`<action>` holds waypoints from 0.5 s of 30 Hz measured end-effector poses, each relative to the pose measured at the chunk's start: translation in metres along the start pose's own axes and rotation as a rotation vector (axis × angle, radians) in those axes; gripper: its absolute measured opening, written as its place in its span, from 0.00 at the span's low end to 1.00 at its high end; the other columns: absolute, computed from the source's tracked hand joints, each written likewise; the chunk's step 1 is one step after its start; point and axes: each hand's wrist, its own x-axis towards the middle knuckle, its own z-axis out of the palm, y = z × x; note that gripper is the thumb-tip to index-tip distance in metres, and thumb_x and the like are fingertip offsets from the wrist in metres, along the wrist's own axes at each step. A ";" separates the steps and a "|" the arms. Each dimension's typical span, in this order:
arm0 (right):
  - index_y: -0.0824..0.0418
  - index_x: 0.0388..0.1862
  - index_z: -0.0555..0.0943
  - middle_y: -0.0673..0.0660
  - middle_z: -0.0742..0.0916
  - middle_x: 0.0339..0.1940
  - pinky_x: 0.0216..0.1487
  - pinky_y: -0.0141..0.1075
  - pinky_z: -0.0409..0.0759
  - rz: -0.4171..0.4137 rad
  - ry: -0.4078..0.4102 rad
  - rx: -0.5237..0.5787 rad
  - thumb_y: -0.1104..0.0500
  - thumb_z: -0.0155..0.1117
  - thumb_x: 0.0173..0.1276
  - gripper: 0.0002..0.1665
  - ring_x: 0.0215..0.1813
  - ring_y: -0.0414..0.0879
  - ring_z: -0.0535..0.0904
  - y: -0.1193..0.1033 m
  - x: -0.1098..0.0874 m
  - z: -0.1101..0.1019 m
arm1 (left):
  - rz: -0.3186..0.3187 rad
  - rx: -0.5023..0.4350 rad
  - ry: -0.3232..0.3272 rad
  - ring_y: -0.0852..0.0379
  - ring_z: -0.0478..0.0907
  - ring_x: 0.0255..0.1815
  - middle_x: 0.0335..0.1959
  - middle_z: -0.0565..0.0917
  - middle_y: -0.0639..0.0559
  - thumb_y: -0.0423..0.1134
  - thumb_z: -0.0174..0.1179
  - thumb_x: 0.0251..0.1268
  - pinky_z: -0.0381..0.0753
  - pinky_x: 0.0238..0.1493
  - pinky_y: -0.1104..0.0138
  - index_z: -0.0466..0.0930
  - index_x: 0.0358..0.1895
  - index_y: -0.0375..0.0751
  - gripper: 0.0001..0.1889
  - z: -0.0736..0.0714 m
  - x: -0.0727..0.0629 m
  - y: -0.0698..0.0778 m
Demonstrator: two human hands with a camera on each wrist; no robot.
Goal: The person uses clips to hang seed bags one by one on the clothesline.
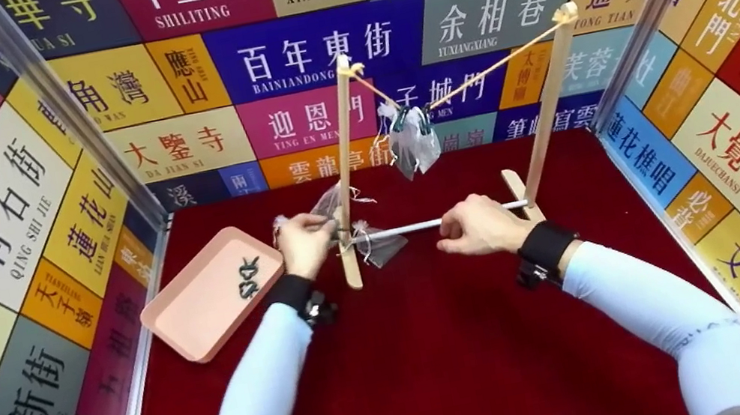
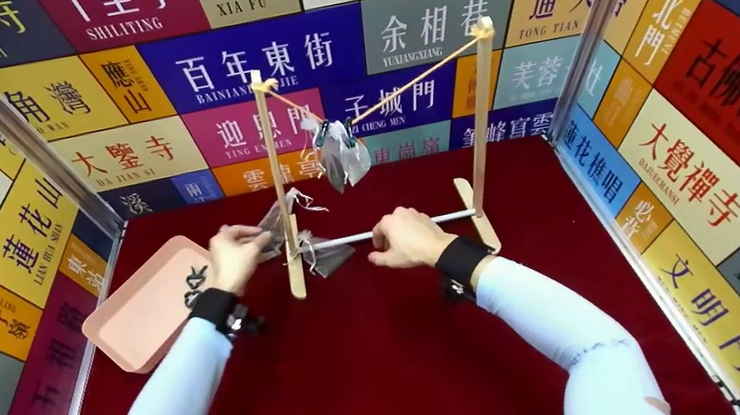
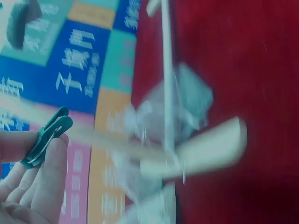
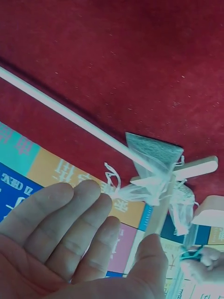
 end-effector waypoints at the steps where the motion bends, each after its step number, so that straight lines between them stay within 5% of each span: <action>1: 0.59 0.42 0.95 0.54 0.97 0.33 0.45 0.52 0.92 -0.011 0.009 0.001 0.47 0.80 0.70 0.16 0.38 0.52 0.94 -0.002 0.002 0.001 | -0.021 -0.061 -0.019 0.44 0.97 0.39 0.45 0.95 0.28 0.30 0.76 0.67 0.95 0.37 0.65 0.91 0.49 0.26 0.12 0.007 -0.003 0.004; 7: 0.59 0.44 0.95 0.56 0.97 0.35 0.44 0.53 0.92 -0.013 0.069 -0.004 0.43 0.82 0.67 0.21 0.39 0.54 0.94 -0.013 0.017 0.010 | -0.099 -0.285 -0.074 0.52 0.93 0.32 0.45 0.93 0.26 0.26 0.75 0.68 0.97 0.42 0.53 0.87 0.49 0.22 0.11 0.046 -0.021 0.027; 12: 0.61 0.54 0.93 0.59 0.97 0.43 0.47 0.56 0.92 0.039 0.109 0.010 0.37 0.84 0.63 0.33 0.45 0.57 0.94 -0.020 0.028 0.017 | -0.152 -0.344 -0.104 0.58 0.90 0.30 0.47 0.91 0.29 0.27 0.75 0.68 0.97 0.39 0.61 0.87 0.46 0.25 0.09 0.071 -0.032 0.038; 15: 0.59 0.51 0.93 0.58 0.97 0.42 0.45 0.56 0.92 0.034 0.147 -0.001 0.38 0.85 0.62 0.30 0.44 0.57 0.93 -0.022 0.034 0.021 | -0.190 -0.370 -0.131 0.59 0.90 0.29 0.48 0.92 0.29 0.27 0.74 0.70 0.95 0.36 0.66 0.87 0.47 0.25 0.09 0.081 -0.038 0.043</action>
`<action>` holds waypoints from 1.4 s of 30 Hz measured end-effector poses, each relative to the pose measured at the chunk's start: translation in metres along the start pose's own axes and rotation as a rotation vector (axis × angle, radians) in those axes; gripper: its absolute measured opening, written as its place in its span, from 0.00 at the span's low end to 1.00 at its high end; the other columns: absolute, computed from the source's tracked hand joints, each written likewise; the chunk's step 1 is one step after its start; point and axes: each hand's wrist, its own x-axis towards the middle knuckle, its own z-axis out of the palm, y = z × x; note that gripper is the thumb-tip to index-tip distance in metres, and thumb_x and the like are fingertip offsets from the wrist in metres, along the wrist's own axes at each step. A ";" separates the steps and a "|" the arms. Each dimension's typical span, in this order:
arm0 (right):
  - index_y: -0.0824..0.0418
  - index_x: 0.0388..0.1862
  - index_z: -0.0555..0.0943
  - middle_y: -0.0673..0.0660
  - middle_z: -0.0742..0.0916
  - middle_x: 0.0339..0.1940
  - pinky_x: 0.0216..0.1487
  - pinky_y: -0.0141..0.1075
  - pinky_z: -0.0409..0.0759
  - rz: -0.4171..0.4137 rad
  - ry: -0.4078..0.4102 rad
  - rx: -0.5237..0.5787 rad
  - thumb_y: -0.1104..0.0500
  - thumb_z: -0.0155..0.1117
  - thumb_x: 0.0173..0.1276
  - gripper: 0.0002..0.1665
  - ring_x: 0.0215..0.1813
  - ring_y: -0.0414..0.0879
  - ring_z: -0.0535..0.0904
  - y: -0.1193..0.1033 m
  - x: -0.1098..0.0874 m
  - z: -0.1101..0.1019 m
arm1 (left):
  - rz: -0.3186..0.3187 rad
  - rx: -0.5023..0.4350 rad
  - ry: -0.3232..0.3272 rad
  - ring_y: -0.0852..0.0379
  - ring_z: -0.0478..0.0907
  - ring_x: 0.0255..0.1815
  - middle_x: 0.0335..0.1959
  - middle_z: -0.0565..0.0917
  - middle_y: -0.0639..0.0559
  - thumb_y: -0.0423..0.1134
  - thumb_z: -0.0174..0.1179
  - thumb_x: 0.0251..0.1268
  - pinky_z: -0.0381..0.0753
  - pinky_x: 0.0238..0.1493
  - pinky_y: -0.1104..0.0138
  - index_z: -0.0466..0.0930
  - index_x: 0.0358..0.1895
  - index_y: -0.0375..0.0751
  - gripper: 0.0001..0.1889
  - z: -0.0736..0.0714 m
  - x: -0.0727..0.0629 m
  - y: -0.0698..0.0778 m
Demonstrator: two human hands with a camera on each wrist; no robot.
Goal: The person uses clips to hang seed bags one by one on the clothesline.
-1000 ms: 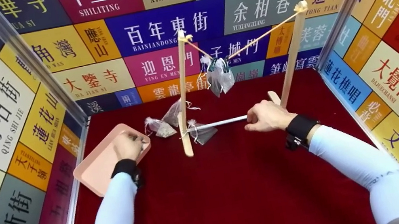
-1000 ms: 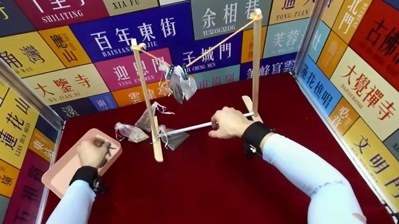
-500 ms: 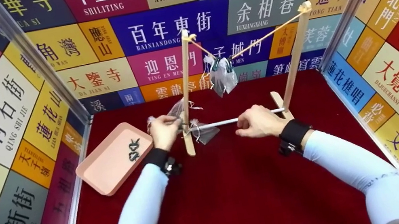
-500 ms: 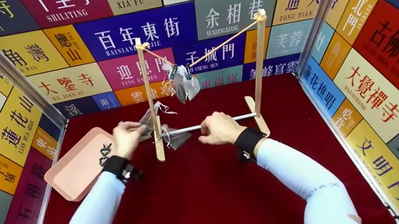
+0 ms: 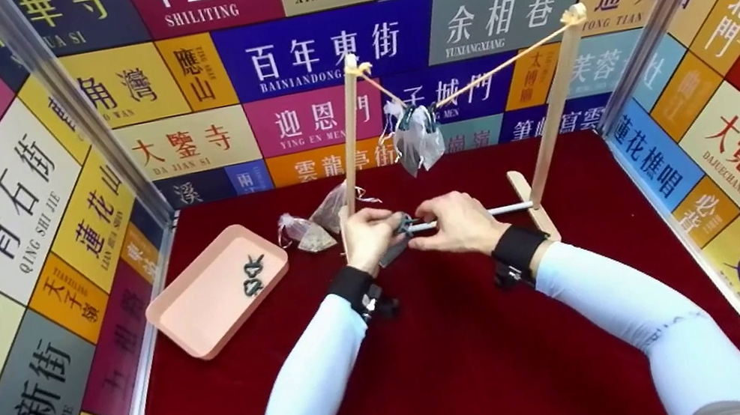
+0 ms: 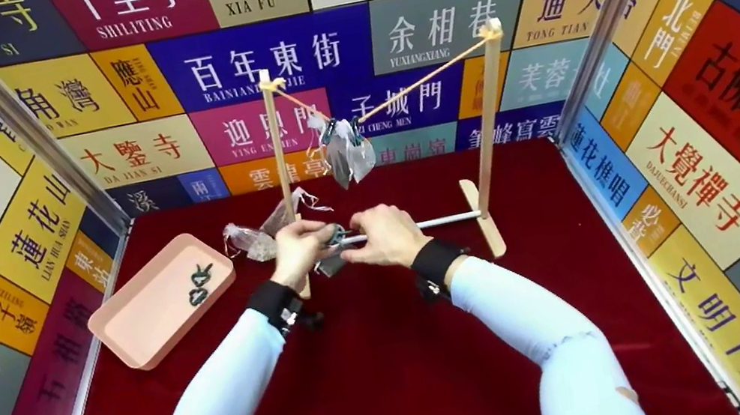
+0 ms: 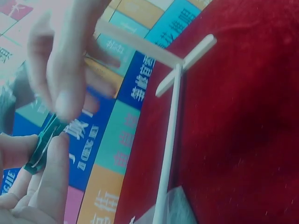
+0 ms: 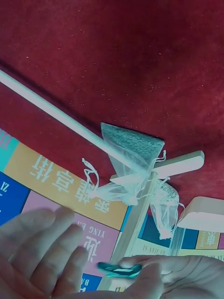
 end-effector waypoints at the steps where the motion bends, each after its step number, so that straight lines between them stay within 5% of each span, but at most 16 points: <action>1: 0.59 0.49 0.93 0.57 0.97 0.41 0.45 0.56 0.91 -0.008 0.013 -0.009 0.39 0.85 0.62 0.28 0.43 0.57 0.93 0.000 0.001 0.001 | -0.011 -0.009 -0.006 0.59 0.90 0.29 0.48 0.92 0.29 0.27 0.74 0.70 0.94 0.35 0.68 0.87 0.47 0.26 0.09 0.003 -0.001 0.000; 8: 0.59 0.45 0.94 0.56 0.94 0.34 0.39 0.54 0.89 -0.098 0.104 -0.012 0.48 0.81 0.65 0.17 0.36 0.55 0.91 0.002 -0.001 0.004 | -0.029 -0.018 -0.027 0.60 0.88 0.29 0.38 0.94 0.37 0.29 0.73 0.73 0.95 0.38 0.65 0.87 0.47 0.27 0.08 0.005 -0.003 -0.002; 14: 0.61 0.37 0.89 0.57 0.92 0.29 0.35 0.54 0.86 -0.197 0.068 -0.066 0.54 0.76 0.72 0.11 0.32 0.56 0.89 0.007 -0.003 0.002 | -0.032 0.059 -0.071 0.56 0.91 0.28 0.36 0.94 0.37 0.33 0.69 0.79 0.95 0.35 0.64 0.88 0.49 0.27 0.09 -0.001 0.000 -0.010; 18: 0.62 0.36 0.90 0.58 0.93 0.28 0.33 0.54 0.86 -0.213 0.049 -0.132 0.56 0.76 0.74 0.10 0.30 0.57 0.88 0.014 -0.005 0.000 | 0.093 0.369 -0.031 0.51 0.95 0.37 0.42 0.96 0.37 0.41 0.67 0.81 0.93 0.44 0.64 0.91 0.50 0.32 0.13 -0.011 0.006 -0.021; 23: 0.60 0.34 0.92 0.57 0.93 0.28 0.32 0.54 0.86 -0.161 0.012 -0.173 0.58 0.77 0.75 0.09 0.28 0.56 0.87 0.025 -0.011 -0.003 | 0.236 0.784 0.020 0.39 0.93 0.52 0.51 0.96 0.42 0.47 0.71 0.76 0.90 0.57 0.47 0.92 0.58 0.40 0.18 -0.026 0.012 -0.037; 27: 0.58 0.34 0.94 0.55 0.94 0.27 0.31 0.56 0.87 -0.116 -0.014 -0.184 0.59 0.79 0.73 0.06 0.27 0.55 0.87 0.032 -0.017 -0.003 | 0.296 0.997 0.005 0.30 0.87 0.62 0.77 0.83 0.40 0.45 0.75 0.72 0.90 0.59 0.40 0.89 0.67 0.42 0.24 -0.036 0.017 -0.048; 31: 0.57 0.31 0.93 0.56 0.92 0.24 0.31 0.58 0.86 -0.084 -0.035 -0.198 0.59 0.79 0.72 0.08 0.26 0.57 0.86 0.037 -0.021 -0.004 | 0.370 1.145 0.005 0.31 0.82 0.69 0.90 0.66 0.39 0.41 0.79 0.68 0.91 0.59 0.39 0.85 0.71 0.44 0.29 -0.040 0.024 -0.057; 38: 0.55 0.31 0.94 0.57 0.93 0.26 0.33 0.59 0.88 -0.028 -0.082 -0.209 0.57 0.79 0.72 0.08 0.28 0.59 0.89 0.040 -0.024 -0.005 | 0.484 1.280 -0.100 0.32 0.87 0.64 0.72 0.83 0.37 0.38 0.79 0.65 0.94 0.52 0.40 0.80 0.73 0.39 0.33 -0.040 0.028 -0.065; 42: 0.55 0.34 0.96 0.58 0.95 0.29 0.35 0.59 0.90 -0.037 -0.098 -0.211 0.57 0.78 0.73 0.06 0.31 0.60 0.91 0.037 -0.024 -0.004 | 0.470 1.280 -0.151 0.26 0.87 0.66 0.78 0.77 0.30 0.37 0.80 0.63 0.95 0.49 0.37 0.75 0.76 0.37 0.38 -0.037 0.034 -0.070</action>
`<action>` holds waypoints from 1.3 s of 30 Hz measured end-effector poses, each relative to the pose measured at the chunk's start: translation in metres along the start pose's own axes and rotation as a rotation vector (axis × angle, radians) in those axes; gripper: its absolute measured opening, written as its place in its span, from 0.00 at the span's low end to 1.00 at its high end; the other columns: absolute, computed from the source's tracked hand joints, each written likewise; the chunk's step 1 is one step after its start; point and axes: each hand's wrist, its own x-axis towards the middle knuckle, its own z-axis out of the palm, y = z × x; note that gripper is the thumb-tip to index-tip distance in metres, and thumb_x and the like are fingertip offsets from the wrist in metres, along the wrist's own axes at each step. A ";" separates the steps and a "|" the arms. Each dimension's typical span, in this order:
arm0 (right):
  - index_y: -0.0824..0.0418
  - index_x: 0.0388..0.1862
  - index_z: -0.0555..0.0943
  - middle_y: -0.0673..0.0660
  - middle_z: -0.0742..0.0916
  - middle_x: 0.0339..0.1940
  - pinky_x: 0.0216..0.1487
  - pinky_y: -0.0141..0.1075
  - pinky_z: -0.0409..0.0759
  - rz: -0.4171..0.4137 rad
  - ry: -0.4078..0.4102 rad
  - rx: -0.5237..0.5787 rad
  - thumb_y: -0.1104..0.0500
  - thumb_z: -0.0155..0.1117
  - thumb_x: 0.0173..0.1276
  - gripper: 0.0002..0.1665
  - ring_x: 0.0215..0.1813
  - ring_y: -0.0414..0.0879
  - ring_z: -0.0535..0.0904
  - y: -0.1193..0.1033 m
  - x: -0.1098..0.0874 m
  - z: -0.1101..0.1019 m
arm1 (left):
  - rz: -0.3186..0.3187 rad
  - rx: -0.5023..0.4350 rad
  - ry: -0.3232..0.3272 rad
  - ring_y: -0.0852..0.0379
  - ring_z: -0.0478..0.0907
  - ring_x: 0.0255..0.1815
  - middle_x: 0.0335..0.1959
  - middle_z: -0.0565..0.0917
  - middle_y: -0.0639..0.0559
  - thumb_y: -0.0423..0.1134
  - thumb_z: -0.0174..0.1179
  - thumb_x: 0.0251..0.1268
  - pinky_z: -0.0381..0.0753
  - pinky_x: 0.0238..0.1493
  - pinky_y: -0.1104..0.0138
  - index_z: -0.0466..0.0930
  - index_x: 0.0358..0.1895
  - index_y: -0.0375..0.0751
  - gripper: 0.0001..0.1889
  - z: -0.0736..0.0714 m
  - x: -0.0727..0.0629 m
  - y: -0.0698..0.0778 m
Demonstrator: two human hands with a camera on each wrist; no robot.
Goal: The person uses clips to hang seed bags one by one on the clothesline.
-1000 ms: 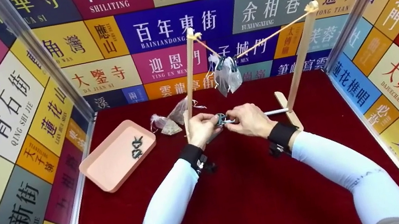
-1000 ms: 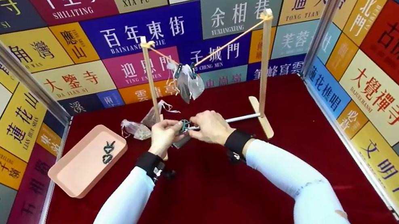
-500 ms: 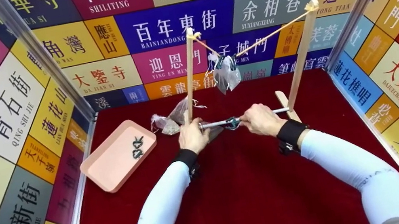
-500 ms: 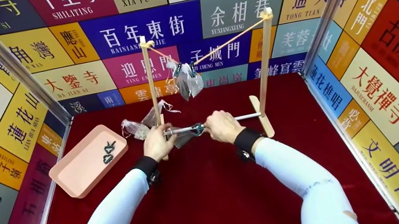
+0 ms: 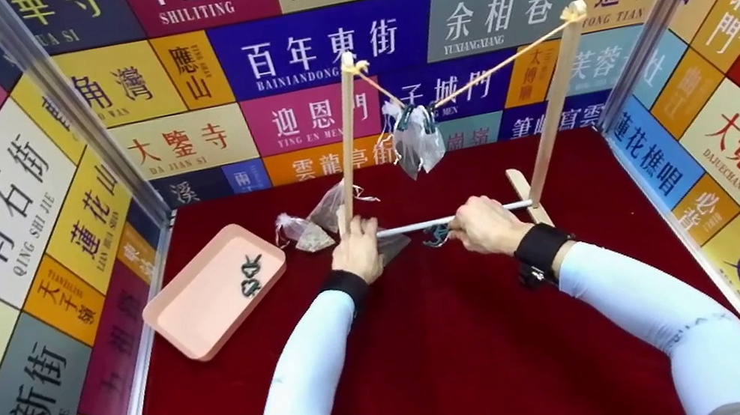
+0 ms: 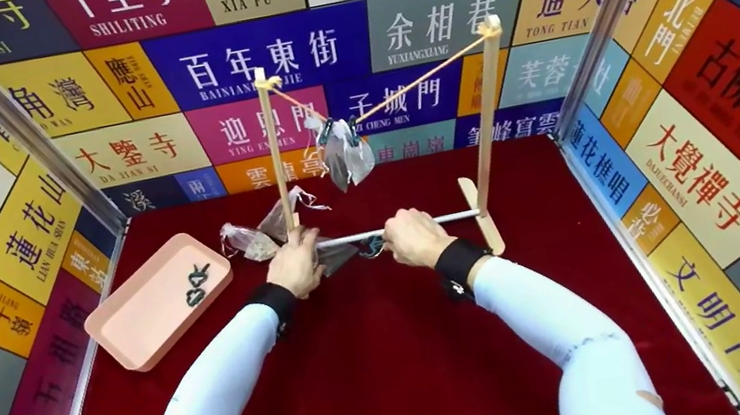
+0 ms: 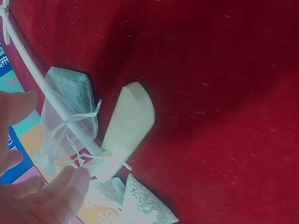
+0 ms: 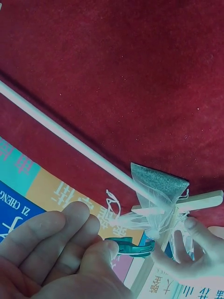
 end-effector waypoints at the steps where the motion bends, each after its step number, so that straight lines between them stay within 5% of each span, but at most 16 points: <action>1: 0.56 0.35 0.96 0.57 0.95 0.29 0.35 0.58 0.90 -0.009 -0.004 -0.002 0.57 0.78 0.73 0.06 0.31 0.60 0.92 0.000 0.000 0.001 | -0.009 -0.009 -0.009 0.24 0.86 0.66 0.79 0.74 0.28 0.37 0.80 0.63 0.95 0.48 0.36 0.73 0.78 0.38 0.40 0.004 0.003 -0.002; 8: 0.58 0.35 0.97 0.55 0.96 0.28 0.36 0.53 0.91 -0.100 -0.035 0.008 0.58 0.77 0.74 0.08 0.31 0.54 0.92 -0.003 0.003 0.010 | -0.067 0.022 -0.065 0.27 0.92 0.53 0.84 0.65 0.20 0.40 0.75 0.57 0.94 0.55 0.41 0.63 0.87 0.43 0.52 0.088 0.038 -0.041; 10: 0.58 0.31 0.95 0.54 0.95 0.26 0.34 0.51 0.91 -0.116 -0.030 0.011 0.59 0.78 0.73 0.09 0.29 0.53 0.91 -0.003 0.001 0.012 | -0.065 0.038 -0.094 0.27 0.91 0.56 0.81 0.69 0.21 0.39 0.76 0.56 0.92 0.61 0.42 0.67 0.84 0.39 0.49 0.092 0.038 -0.042; 14: 0.57 0.27 0.94 0.53 0.94 0.23 0.31 0.48 0.89 -0.135 -0.028 0.015 0.59 0.79 0.72 0.11 0.26 0.50 0.90 -0.002 0.000 0.013 | -0.005 0.161 -0.038 0.33 0.91 0.50 0.61 0.85 0.31 0.37 0.78 0.54 0.93 0.54 0.46 0.85 0.66 0.37 0.31 0.094 0.029 -0.041; 18: 0.58 0.30 0.96 0.53 0.94 0.25 0.31 0.46 0.88 -0.134 -0.046 0.040 0.59 0.78 0.73 0.09 0.27 0.50 0.90 0.000 -0.002 0.010 | 0.042 0.252 0.012 0.37 0.93 0.42 0.44 0.91 0.35 0.30 0.70 0.65 0.95 0.45 0.48 0.93 0.46 0.34 0.09 0.055 0.010 -0.020; 21: 0.59 0.34 0.97 0.55 0.96 0.28 0.33 0.47 0.91 -0.138 -0.042 0.049 0.59 0.77 0.73 0.08 0.29 0.52 0.92 0.003 -0.004 0.005 | 0.069 0.266 0.005 0.37 0.95 0.42 0.41 0.93 0.35 0.27 0.64 0.72 0.96 0.43 0.48 0.94 0.42 0.33 0.09 0.026 0.001 -0.006; 27: 0.58 0.34 0.96 0.55 0.95 0.28 0.34 0.52 0.90 -0.095 -0.049 0.018 0.59 0.77 0.74 0.07 0.29 0.53 0.90 0.016 -0.012 -0.014 | 0.152 0.166 -0.024 0.37 0.94 0.43 0.40 0.94 0.36 0.32 0.70 0.70 0.96 0.45 0.46 0.93 0.41 0.34 0.05 0.007 0.021 0.012; 33: 0.56 0.28 0.92 0.55 0.93 0.25 0.47 0.64 0.83 -0.025 -0.035 -0.081 0.62 0.75 0.70 0.09 0.29 0.57 0.88 0.026 -0.016 -0.043 | 0.231 0.090 -0.053 0.37 0.95 0.43 0.39 0.95 0.37 0.38 0.70 0.71 0.96 0.45 0.47 0.93 0.37 0.37 0.08 -0.037 0.031 0.055; 34: 0.57 0.27 0.91 0.56 0.92 0.25 0.46 0.65 0.83 -0.018 -0.029 -0.099 0.64 0.74 0.69 0.09 0.29 0.59 0.88 0.028 -0.015 -0.049 | 0.218 0.093 -0.071 0.36 0.95 0.45 0.41 0.95 0.36 0.35 0.69 0.71 0.96 0.47 0.46 0.94 0.39 0.36 0.06 -0.054 0.029 0.068; 39: 0.59 0.25 0.82 0.61 0.88 0.24 0.30 0.64 0.87 0.046 0.001 -0.149 0.66 0.67 0.72 0.14 0.29 0.65 0.87 0.036 -0.010 -0.082 | 0.203 0.128 -0.047 0.39 0.96 0.47 0.43 0.96 0.40 0.37 0.69 0.74 0.96 0.49 0.49 0.95 0.40 0.41 0.06 -0.087 0.032 0.102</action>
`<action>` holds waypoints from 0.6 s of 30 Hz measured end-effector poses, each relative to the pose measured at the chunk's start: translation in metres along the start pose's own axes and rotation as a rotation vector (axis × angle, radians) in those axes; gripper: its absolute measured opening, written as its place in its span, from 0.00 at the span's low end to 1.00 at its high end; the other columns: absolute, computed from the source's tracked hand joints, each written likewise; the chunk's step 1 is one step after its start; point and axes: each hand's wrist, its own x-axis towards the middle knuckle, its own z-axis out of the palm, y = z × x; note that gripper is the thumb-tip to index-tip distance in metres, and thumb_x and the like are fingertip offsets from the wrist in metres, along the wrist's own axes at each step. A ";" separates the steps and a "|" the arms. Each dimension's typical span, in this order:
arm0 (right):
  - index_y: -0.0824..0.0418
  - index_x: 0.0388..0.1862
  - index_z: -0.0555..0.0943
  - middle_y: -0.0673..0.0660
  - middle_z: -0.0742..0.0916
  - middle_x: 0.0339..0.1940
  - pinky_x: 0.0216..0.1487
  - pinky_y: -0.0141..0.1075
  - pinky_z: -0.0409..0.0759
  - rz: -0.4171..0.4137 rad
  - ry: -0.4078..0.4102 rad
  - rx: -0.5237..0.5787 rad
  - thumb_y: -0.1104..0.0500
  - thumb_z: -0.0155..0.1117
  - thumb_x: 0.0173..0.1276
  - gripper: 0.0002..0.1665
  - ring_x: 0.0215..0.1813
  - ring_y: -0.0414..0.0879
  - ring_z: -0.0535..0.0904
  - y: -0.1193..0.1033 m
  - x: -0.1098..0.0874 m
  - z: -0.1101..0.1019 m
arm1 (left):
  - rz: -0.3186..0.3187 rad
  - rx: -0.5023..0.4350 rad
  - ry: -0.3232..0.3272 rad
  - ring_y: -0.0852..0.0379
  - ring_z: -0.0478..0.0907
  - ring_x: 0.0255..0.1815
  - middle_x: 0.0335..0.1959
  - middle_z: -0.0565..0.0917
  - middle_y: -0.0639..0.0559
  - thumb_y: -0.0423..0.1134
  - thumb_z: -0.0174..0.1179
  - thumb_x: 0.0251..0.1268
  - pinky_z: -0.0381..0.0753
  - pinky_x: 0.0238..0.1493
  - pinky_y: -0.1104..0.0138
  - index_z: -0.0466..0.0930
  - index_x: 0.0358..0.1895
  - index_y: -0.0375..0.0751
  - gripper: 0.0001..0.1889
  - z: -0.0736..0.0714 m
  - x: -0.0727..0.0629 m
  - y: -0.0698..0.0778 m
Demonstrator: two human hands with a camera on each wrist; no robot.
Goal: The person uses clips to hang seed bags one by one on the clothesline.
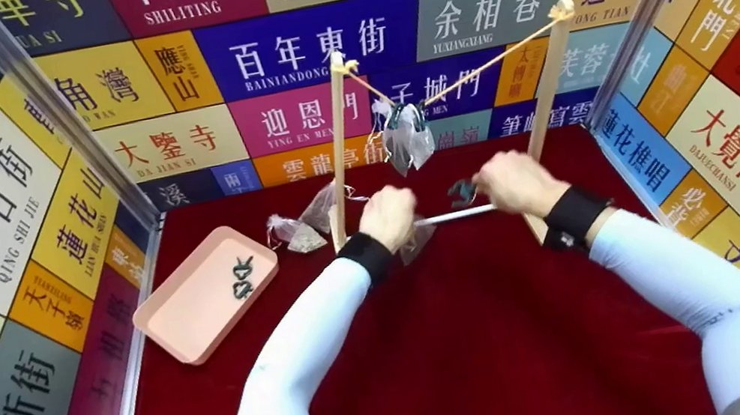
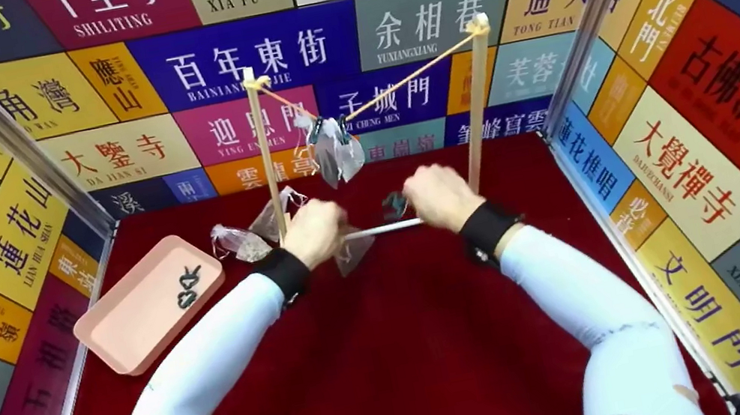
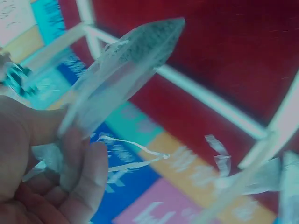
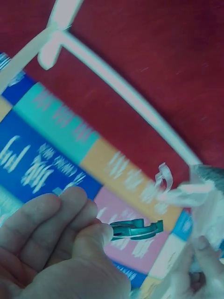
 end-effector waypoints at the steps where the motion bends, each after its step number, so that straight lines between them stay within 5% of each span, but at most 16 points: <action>1: 0.59 0.24 0.82 0.62 0.88 0.24 0.29 0.64 0.87 0.016 0.014 -0.010 0.64 0.67 0.75 0.15 0.28 0.66 0.87 0.002 0.002 -0.007 | 0.008 0.007 0.005 0.40 0.96 0.47 0.43 0.96 0.41 0.40 0.70 0.75 0.96 0.49 0.50 0.95 0.40 0.42 0.08 -0.006 0.002 0.005; 6: 0.61 0.24 0.82 0.65 0.88 0.24 0.29 0.65 0.87 0.075 0.091 -0.092 0.63 0.63 0.79 0.18 0.28 0.69 0.86 0.004 0.009 -0.050 | 0.057 0.019 0.013 0.43 0.96 0.47 0.44 0.96 0.43 0.49 0.71 0.75 0.97 0.48 0.51 0.95 0.44 0.44 0.12 -0.037 0.012 0.033; 10: 0.64 0.22 0.80 0.70 0.87 0.24 0.30 0.67 0.86 0.093 0.180 -0.137 0.60 0.57 0.85 0.25 0.28 0.72 0.86 -0.008 0.019 -0.092 | 0.119 0.030 0.013 0.42 0.95 0.51 0.49 0.95 0.41 0.39 0.67 0.76 0.97 0.51 0.52 0.93 0.49 0.42 0.09 -0.064 0.024 0.056; 15: 0.68 0.23 0.82 0.72 0.88 0.25 0.29 0.68 0.85 0.020 0.277 -0.200 0.68 0.59 0.74 0.16 0.28 0.74 0.85 -0.024 0.033 -0.136 | 0.185 0.063 0.063 0.42 0.95 0.53 0.52 0.94 0.41 0.31 0.56 0.82 0.97 0.52 0.52 0.93 0.51 0.41 0.14 -0.092 0.045 0.080; 18: 0.71 0.26 0.84 0.73 0.88 0.27 0.29 0.68 0.86 0.012 0.292 -0.254 0.71 0.58 0.70 0.13 0.29 0.74 0.85 -0.024 0.044 -0.151 | 0.213 0.067 0.112 0.42 0.95 0.52 0.52 0.95 0.43 0.35 0.60 0.80 0.96 0.52 0.52 0.94 0.51 0.43 0.12 -0.104 0.058 0.087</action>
